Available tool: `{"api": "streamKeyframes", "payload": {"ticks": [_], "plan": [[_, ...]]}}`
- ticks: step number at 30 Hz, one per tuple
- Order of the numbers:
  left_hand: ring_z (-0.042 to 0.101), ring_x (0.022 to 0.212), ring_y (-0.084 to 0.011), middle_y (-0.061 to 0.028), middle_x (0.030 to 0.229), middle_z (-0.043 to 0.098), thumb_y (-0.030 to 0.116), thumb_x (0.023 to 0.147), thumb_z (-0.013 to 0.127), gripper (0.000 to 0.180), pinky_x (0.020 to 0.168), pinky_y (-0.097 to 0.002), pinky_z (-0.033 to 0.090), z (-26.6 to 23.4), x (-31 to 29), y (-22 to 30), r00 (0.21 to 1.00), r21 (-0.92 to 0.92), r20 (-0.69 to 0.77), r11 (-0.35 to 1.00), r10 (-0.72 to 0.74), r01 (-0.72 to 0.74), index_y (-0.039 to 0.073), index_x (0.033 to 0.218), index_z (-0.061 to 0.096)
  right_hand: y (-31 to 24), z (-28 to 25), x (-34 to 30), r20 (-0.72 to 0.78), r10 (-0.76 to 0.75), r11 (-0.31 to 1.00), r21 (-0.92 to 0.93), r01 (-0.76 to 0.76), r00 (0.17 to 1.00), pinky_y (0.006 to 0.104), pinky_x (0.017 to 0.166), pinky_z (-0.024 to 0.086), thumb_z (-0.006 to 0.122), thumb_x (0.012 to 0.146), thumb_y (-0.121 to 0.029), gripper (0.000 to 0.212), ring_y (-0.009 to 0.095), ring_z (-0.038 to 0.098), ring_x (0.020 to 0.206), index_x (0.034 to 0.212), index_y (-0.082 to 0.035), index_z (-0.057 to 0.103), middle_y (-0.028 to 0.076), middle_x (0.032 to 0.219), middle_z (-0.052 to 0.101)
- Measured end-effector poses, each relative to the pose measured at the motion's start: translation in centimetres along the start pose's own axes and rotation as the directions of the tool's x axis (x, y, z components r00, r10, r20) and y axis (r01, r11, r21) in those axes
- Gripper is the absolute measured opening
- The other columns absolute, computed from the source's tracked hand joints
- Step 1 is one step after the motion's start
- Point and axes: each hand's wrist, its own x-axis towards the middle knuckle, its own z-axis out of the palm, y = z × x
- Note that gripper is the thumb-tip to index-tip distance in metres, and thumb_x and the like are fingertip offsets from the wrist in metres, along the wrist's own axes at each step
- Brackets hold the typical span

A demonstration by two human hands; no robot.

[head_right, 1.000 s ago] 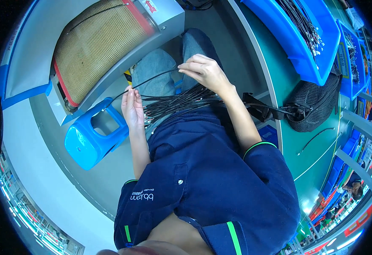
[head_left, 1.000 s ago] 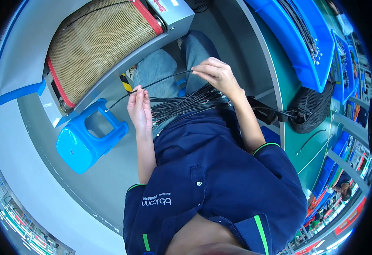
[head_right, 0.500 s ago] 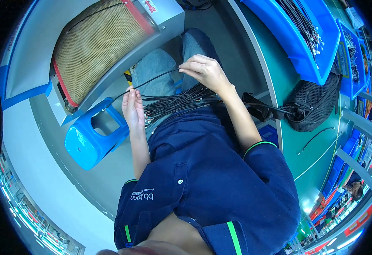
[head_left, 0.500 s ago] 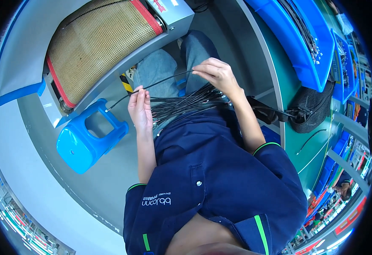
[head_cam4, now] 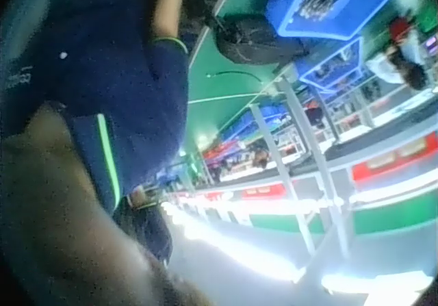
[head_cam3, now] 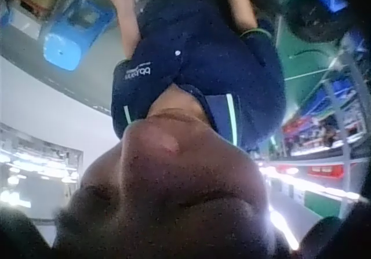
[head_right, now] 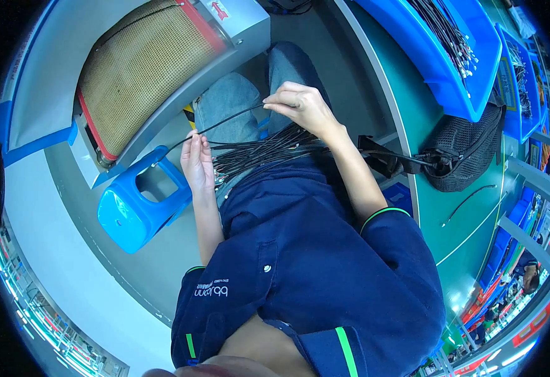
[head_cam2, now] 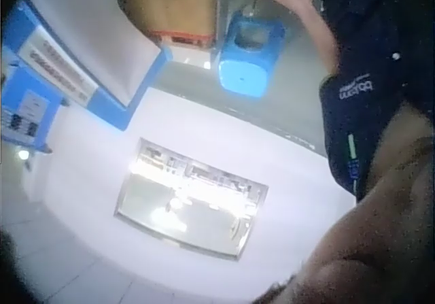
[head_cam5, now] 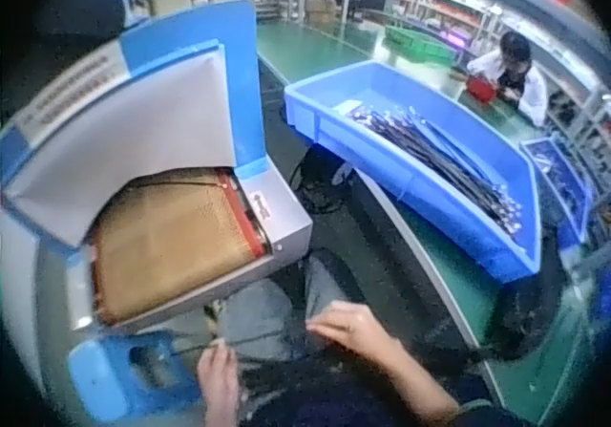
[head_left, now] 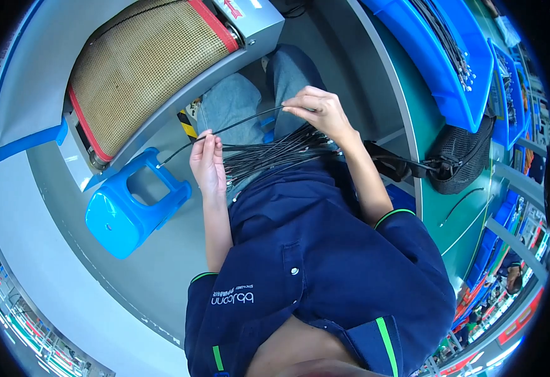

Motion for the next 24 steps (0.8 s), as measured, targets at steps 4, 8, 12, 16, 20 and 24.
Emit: {"api": "streamKeyframes", "payload": {"ticks": [4, 8, 12, 16, 20, 24], "plan": [[0.063, 0.086, -0.0117, -0.0073, 0.098, 0.063, 0.003, 0.091, 0.059, 0.016, 0.079, -0.0212, 0.053, 0.3, -0.2, -0.1, 1.0, -0.009, 0.009, 1.0, 0.003, -0.003, -0.003, 0.107, 0.061, -0.7, -0.8, -0.2, 0.062, 0.167, 0.985, 0.035, -0.169, 0.984, 0.0288, 0.06, 0.051, 0.074, 0.077, -0.017, 0.014, 0.019, 0.064, 0.069, 0.079, -0.004, 0.069, 0.006, 0.078, 0.065], [0.063, 0.086, -0.0115, -0.0072, 0.099, 0.063, 0.003, 0.091, 0.059, 0.017, 0.079, -0.021, 0.053, 0.2, -0.2, -0.6, 1.0, -0.001, -0.003, 1.0, -0.002, 0.002, -0.003, 0.107, 0.061, -0.2, -1.4, -0.6, 0.092, 0.146, 0.987, 0.056, -0.152, 0.985, 0.0291, 0.059, 0.05, 0.074, 0.078, -0.018, 0.017, 0.019, 0.063, 0.068, 0.077, -0.003, 0.067, 0.006, 0.077, 0.064], [0.063, 0.086, -0.0116, -0.007, 0.099, 0.063, 0.003, 0.091, 0.06, 0.017, 0.078, -0.0209, 0.053, 0.0, -0.1, -0.9, 1.0, 0.0, -0.004, 1.0, 0.004, -0.004, -0.003, 0.106, 0.061, 0.0, -1.9, -0.7, 0.175, 0.084, 0.987, 0.12, -0.106, 0.981, 0.0284, 0.057, 0.047, 0.072, 0.079, -0.013, 0.011, 0.017, 0.061, 0.067, 0.081, -0.004, 0.067, 0.005, 0.076, 0.063], [0.063, 0.085, -0.0117, -0.007, 0.098, 0.063, 0.003, 0.091, 0.06, 0.017, 0.078, -0.0208, 0.053, 0.0, -0.1, -0.9, 1.0, -0.003, -0.003, 1.0, 0.007, -0.007, -0.003, 0.106, 0.061, 0.1, -2.0, -0.7, 0.194, 0.056, 0.988, 0.128, -0.082, 0.979, 0.028, 0.055, 0.045, 0.071, 0.08, -0.009, 0.007, 0.016, 0.06, 0.067, 0.082, -0.004, 0.067, 0.005, 0.077, 0.063], [0.063, 0.085, -0.0116, -0.0071, 0.097, 0.063, 0.003, 0.091, 0.06, 0.017, 0.078, -0.0206, 0.054, 0.5, 0.2, -0.2, 1.0, -0.012, -0.003, 1.0, 0.016, -0.016, -0.003, 0.106, 0.061, -0.3, -2.5, 0.3, 0.257, 0.069, 0.989, 0.107, -0.099, 0.964, 0.03, 0.062, 0.05, 0.069, 0.081, -0.012, 0.01, 0.021, 0.062, 0.072, 0.084, -0.003, 0.066, 0.007, 0.08, 0.063], [0.063, 0.084, -0.0114, -0.0069, 0.096, 0.063, 0.003, 0.091, 0.059, 0.016, 0.078, -0.0206, 0.054, 0.9, 0.5, 0.9, 1.0, -0.009, -0.011, 1.0, 0.013, -0.013, -0.003, 0.107, 0.061, -0.6, -2.2, 1.2, 0.212, 0.045, 0.994, 0.085, -0.064, 0.976, 0.0305, 0.063, 0.05, 0.069, 0.081, -0.013, 0.011, 0.023, 0.062, 0.072, 0.085, -0.004, 0.067, 0.008, 0.081, 0.063]]}}
